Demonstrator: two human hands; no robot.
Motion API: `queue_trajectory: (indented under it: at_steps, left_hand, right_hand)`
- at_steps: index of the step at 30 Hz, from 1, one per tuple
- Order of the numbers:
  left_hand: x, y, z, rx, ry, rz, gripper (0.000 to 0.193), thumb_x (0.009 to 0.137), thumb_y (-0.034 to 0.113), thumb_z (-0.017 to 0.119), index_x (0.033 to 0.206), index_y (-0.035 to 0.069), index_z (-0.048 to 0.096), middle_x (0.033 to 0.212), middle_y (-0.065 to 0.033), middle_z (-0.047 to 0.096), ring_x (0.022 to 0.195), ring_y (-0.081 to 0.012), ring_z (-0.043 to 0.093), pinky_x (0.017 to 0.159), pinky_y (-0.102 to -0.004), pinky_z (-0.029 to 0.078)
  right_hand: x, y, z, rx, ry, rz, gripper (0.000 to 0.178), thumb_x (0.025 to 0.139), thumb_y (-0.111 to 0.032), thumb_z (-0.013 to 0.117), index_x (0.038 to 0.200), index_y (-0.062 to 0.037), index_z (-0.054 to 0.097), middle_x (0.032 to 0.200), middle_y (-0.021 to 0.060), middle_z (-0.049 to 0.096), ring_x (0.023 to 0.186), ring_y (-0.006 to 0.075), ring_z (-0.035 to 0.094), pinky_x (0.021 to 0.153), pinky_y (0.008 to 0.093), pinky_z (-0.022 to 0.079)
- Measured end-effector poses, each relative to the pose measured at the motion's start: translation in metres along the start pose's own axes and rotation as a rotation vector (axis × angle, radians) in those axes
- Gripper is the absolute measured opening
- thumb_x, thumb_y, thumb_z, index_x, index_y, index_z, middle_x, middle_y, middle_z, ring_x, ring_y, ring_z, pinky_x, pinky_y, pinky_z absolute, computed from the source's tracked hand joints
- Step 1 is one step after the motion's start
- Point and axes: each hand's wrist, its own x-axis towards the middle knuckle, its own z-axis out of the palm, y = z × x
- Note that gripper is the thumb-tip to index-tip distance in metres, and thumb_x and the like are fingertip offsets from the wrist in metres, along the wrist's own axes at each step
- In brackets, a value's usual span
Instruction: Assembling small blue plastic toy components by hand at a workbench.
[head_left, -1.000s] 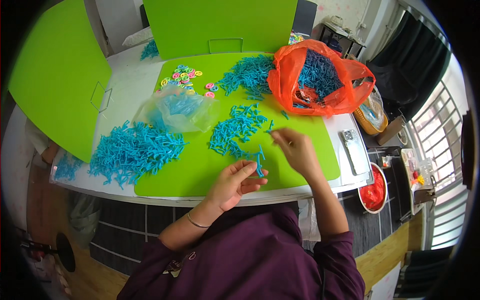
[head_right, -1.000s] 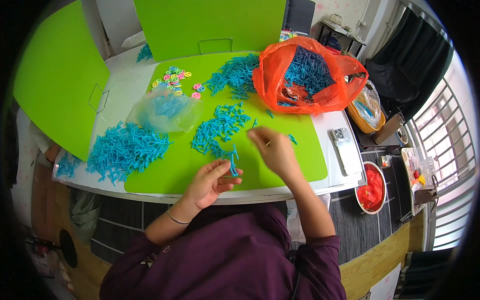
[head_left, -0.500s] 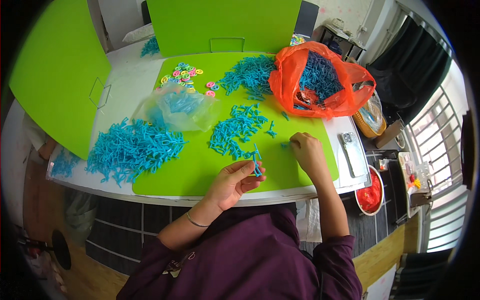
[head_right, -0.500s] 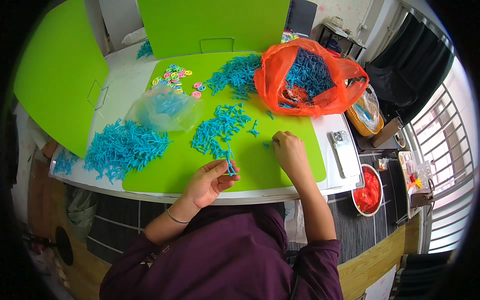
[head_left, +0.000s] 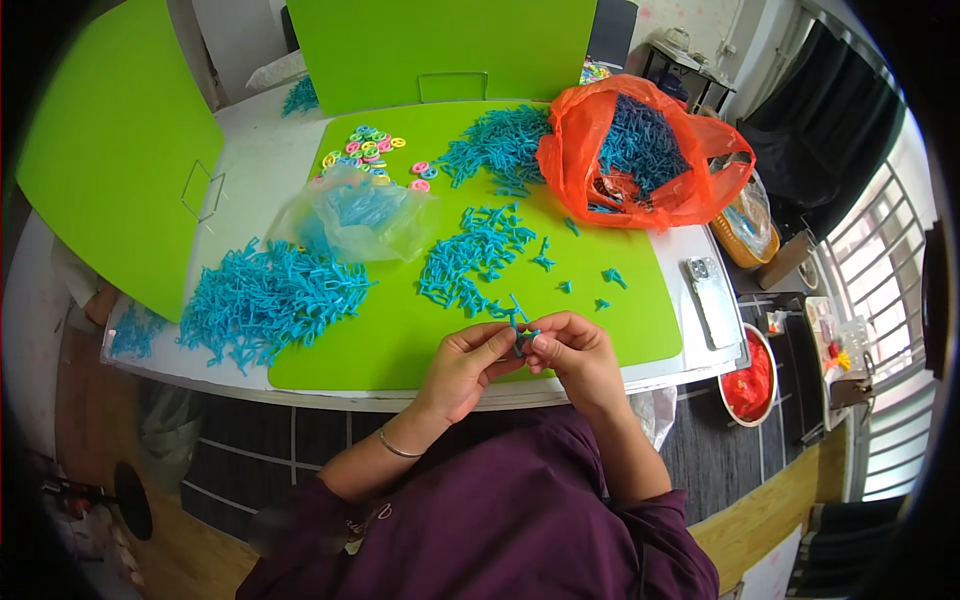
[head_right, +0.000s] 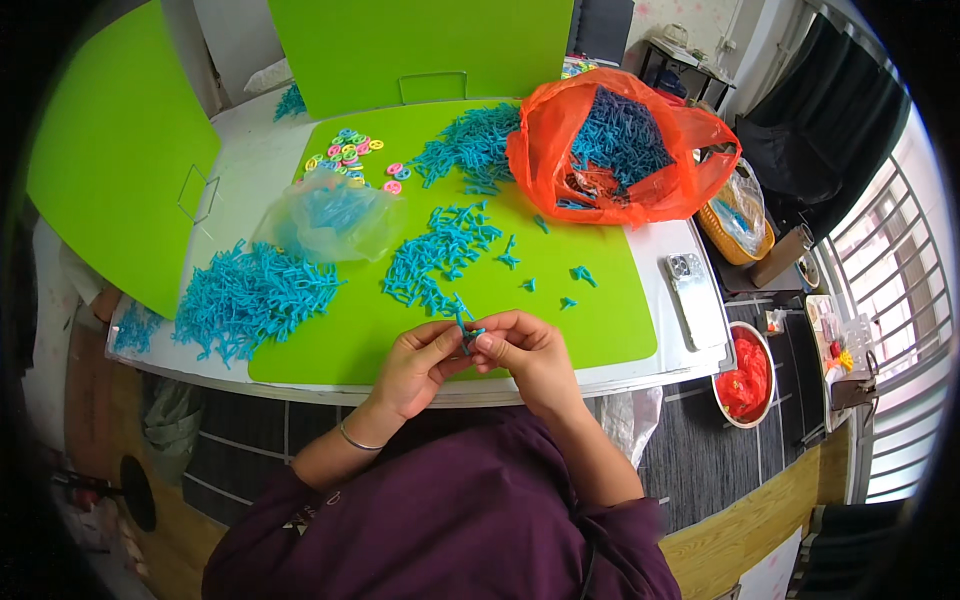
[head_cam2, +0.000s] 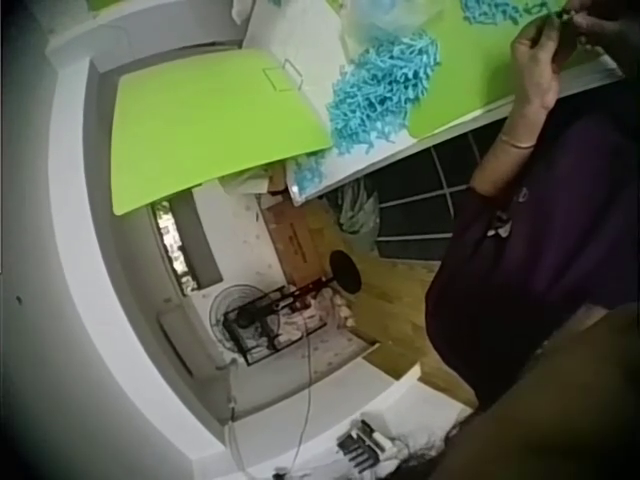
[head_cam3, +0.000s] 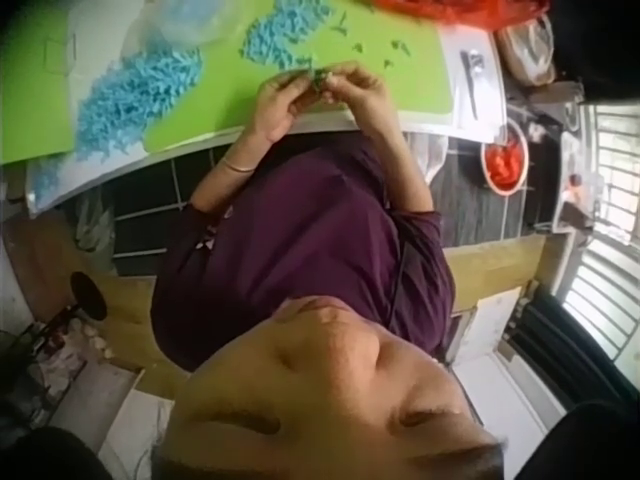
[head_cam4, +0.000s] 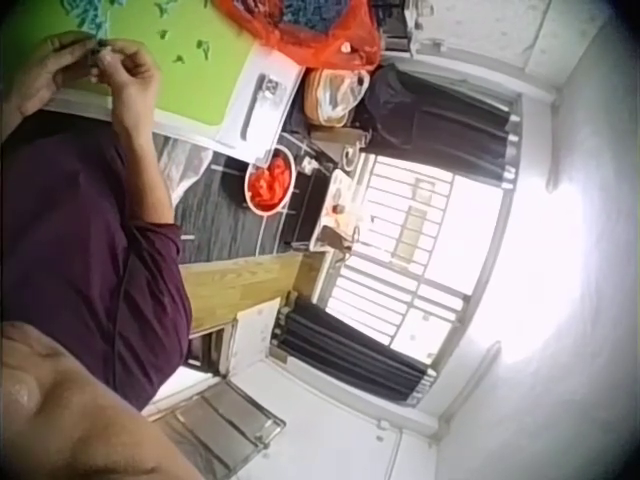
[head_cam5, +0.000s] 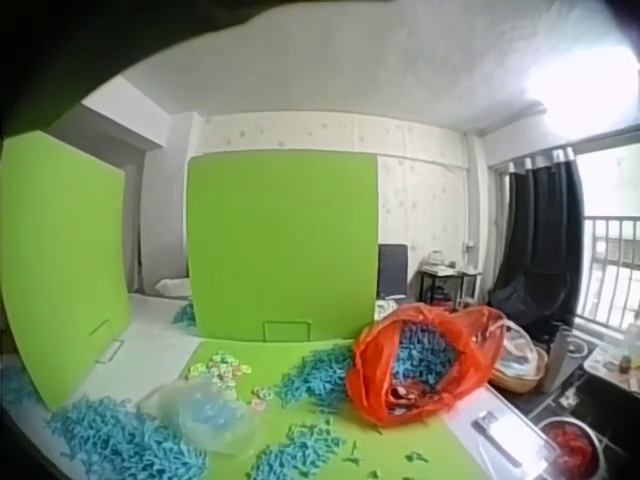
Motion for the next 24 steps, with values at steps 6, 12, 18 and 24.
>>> queue_trajectory:
  at_steps: [6,12,18,24]
  left_hand:
    - [0.0,-0.001,-0.002,-0.033,0.031,0.008,0.02,0.089,0.013,0.057,0.105,0.002,0.062,0.098,-0.0081,0.064,0.088,-0.017,0.062,0.083,-0.0341,0.053]
    - [-0.001,-0.004,-0.003,0.012,0.021,0.017,0.02,0.089,0.013,0.058,0.104,0.002,0.063,0.097,-0.0074,0.064,0.087,-0.0156,0.062,0.082,-0.0324,0.053]
    - [-0.001,-0.008,-0.003,0.054,0.034,0.058,0.02,0.089,0.012,0.058,0.105,0.001,0.062,0.098,-0.0073,0.064,0.089,-0.0148,0.062,0.081,-0.0301,0.053]
    - [-0.002,-0.009,-0.002,0.059,0.038,0.082,0.019,0.089,0.01,0.057,0.105,0.002,0.062,0.098,-0.007,0.064,0.089,-0.0145,0.062,0.081,-0.0292,0.053]
  right_hand:
    - [-0.009,-0.003,-0.002,-0.199,-0.092,-0.073,0.016,0.084,-0.004,0.061,0.099,0.0019,0.057,0.083,0.009,0.065,0.075,0.0147,0.062,0.067,0.0258,0.051]
    - [-0.017,0.001,0.001,-0.495,-0.008,-0.246,0.01,0.083,-0.004,0.064,0.089,0.0021,0.059,0.084,0.006,0.065,0.078,0.013,0.062,0.071,0.0259,0.05]
    - [-0.014,-0.002,0.003,-0.277,0.093,-0.169,0.009,0.079,-0.001,0.066,0.086,0.0036,0.062,0.079,0.008,0.065,0.069,0.013,0.062,0.065,0.0242,0.051]
    - [-0.011,0.002,0.004,-0.215,0.126,-0.095,0.009,0.08,-0.003,0.066,0.087,0.0026,0.064,0.077,0.0076,0.065,0.064,0.0122,0.061,0.062,0.0229,0.05]
